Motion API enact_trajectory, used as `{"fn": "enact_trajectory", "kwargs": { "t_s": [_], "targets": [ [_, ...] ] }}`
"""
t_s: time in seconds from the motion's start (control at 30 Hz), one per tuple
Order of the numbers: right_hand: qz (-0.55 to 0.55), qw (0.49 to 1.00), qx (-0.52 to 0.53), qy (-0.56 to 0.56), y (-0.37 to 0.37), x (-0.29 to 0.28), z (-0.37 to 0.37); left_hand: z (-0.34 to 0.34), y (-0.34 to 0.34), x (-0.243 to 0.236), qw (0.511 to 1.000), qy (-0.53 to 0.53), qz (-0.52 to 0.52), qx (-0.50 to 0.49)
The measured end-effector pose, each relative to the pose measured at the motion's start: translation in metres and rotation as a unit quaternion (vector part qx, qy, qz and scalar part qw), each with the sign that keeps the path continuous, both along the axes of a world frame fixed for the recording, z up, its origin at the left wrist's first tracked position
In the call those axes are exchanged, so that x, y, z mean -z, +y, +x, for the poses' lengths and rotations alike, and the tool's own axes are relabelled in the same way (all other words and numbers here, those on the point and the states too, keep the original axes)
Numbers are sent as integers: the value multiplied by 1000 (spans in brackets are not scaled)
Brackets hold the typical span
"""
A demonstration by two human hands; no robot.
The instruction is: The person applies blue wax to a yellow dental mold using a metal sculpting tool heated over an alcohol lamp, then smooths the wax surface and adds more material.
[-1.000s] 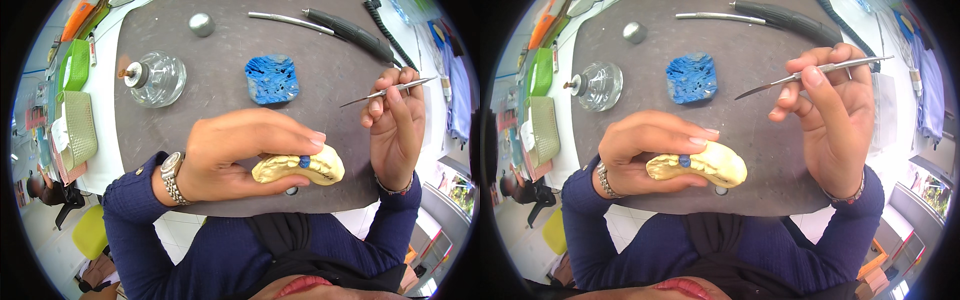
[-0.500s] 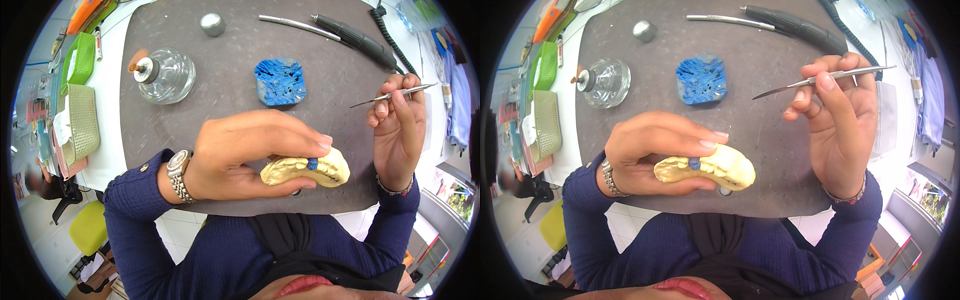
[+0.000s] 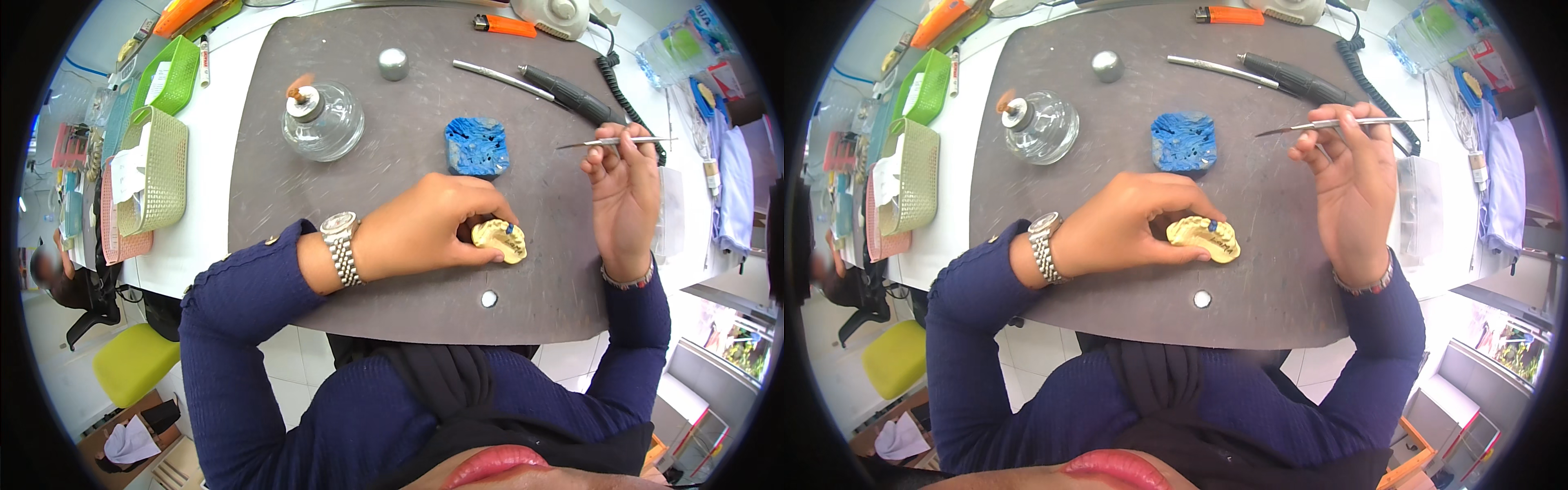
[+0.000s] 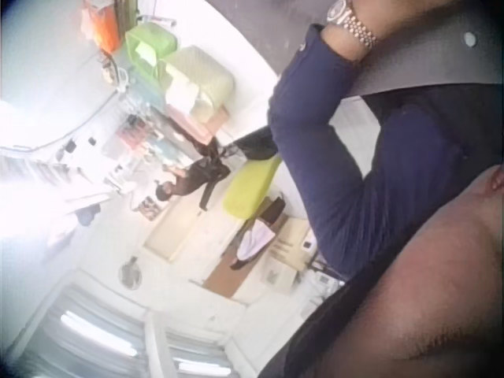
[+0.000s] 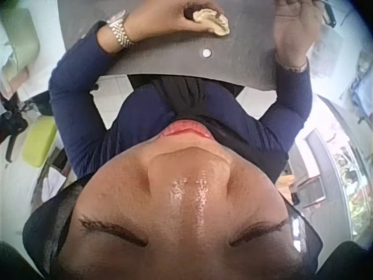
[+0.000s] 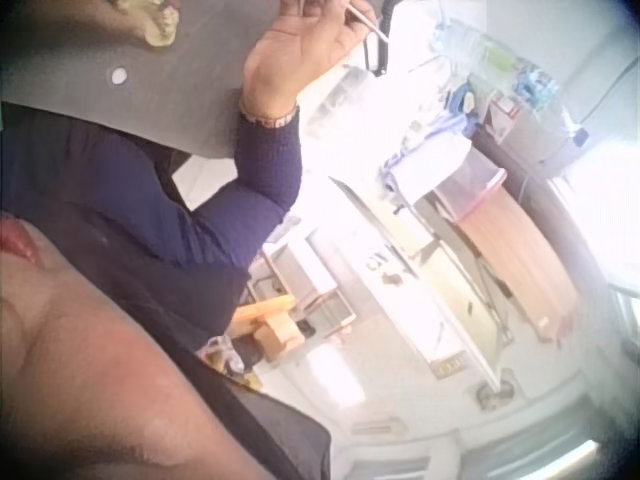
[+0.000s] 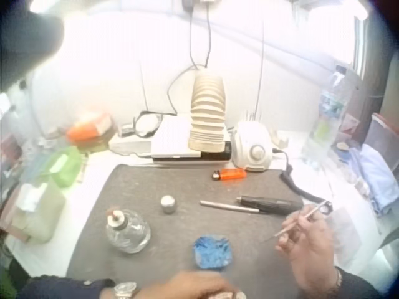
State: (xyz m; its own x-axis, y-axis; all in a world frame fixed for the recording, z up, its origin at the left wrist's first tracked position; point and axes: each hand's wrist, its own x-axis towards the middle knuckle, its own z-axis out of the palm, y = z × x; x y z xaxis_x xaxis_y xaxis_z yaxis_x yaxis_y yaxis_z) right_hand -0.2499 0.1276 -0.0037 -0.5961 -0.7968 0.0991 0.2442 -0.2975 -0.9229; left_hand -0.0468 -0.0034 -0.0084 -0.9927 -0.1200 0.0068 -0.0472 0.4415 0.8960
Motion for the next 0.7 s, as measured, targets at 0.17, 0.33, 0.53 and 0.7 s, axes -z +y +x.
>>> {"fn": "enact_trajectory", "kwargs": {
  "t_s": [0.17,0.33,0.53,0.7],
  "targets": [
    [-19,999,5,32,-13,9,-4,0,0,11,968,-18,249,-41],
    [-32,998,24,38,-20,17,-10,0,0,-1,930,-33,359,-74],
    [-36,997,46,54,-24,21,-13,2,5,0,929,-9,362,-75],
    [-44,994,67,71,-23,26,-15,1,4,3,931,-12,357,-73]
  ]
}}
